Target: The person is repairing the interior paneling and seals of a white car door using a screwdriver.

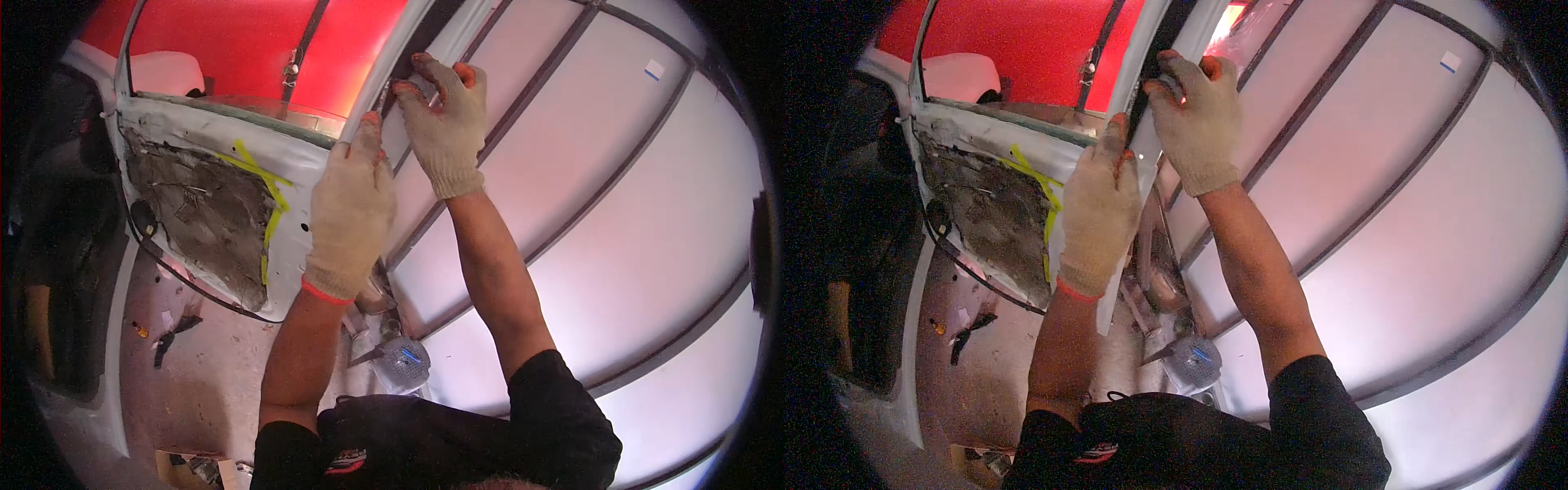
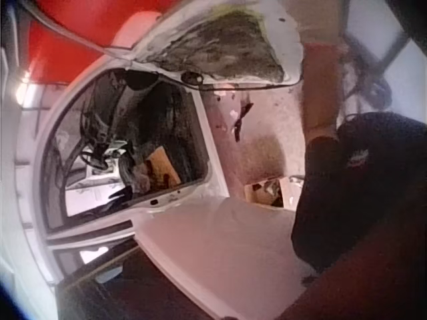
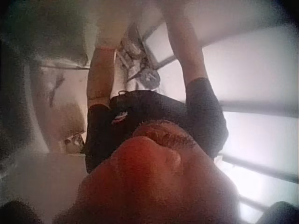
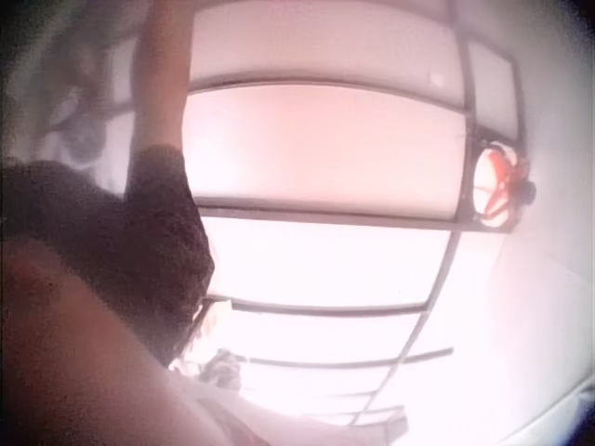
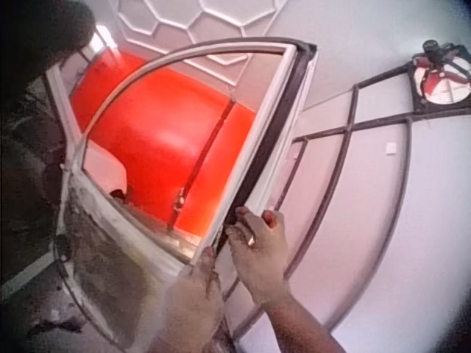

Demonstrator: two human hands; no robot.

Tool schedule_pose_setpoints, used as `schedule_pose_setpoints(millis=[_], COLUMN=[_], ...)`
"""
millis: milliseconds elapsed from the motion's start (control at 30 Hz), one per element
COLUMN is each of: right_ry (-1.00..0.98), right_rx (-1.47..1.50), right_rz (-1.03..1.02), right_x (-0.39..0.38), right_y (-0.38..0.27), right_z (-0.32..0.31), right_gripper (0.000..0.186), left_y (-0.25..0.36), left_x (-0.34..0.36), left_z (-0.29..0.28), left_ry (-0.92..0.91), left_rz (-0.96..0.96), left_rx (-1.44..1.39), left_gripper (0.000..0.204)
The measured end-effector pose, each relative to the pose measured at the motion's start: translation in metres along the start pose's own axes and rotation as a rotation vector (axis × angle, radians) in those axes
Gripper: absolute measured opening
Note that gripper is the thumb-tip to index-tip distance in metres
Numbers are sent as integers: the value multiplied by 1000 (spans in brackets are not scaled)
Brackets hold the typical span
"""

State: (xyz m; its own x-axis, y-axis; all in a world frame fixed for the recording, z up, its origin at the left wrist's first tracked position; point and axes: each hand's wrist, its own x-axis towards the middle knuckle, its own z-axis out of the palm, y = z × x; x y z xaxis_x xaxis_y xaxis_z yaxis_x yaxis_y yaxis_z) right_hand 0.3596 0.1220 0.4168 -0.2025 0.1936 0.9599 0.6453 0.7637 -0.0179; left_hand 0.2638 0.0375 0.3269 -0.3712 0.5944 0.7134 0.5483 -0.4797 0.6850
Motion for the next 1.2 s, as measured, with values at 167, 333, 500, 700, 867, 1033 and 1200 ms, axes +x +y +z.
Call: schedule_pose_setpoints(millis=[167, 333, 500, 700, 867, 1033, 1200], right_ry=[30, 79, 39, -16, -167, -54, -6], right_rx=[15, 100, 267, 176, 392, 268, 304], right_rz=[-129, -189, -98, -94, -47, -52, -40], right_x=[5, 6, -1, 0, -4, -8, -10], right_y=[3, 15, 18, 15, 16, 13, 15], right_z=[0, 8, 13, 5, 3, 10, 17], right_gripper=[38, 40, 43, 46, 54, 58, 59], left_y=[-4, -2, -8, -14, -14, -6, -18], left_x=[-26, -41, -38, -29, -38, -44, -38], left_z=[-3, -7, 4, 16, 10, 8, 16], left_ry=[15, -74, 8, 61, 23, -34, 14], left_rz=[-19, -117, -61, -12, -60, -133, -95], left_rx=[-69, -3, 2, 13, 58, 114, -4], left_gripper=[48, 49, 48, 48, 48, 47, 48])
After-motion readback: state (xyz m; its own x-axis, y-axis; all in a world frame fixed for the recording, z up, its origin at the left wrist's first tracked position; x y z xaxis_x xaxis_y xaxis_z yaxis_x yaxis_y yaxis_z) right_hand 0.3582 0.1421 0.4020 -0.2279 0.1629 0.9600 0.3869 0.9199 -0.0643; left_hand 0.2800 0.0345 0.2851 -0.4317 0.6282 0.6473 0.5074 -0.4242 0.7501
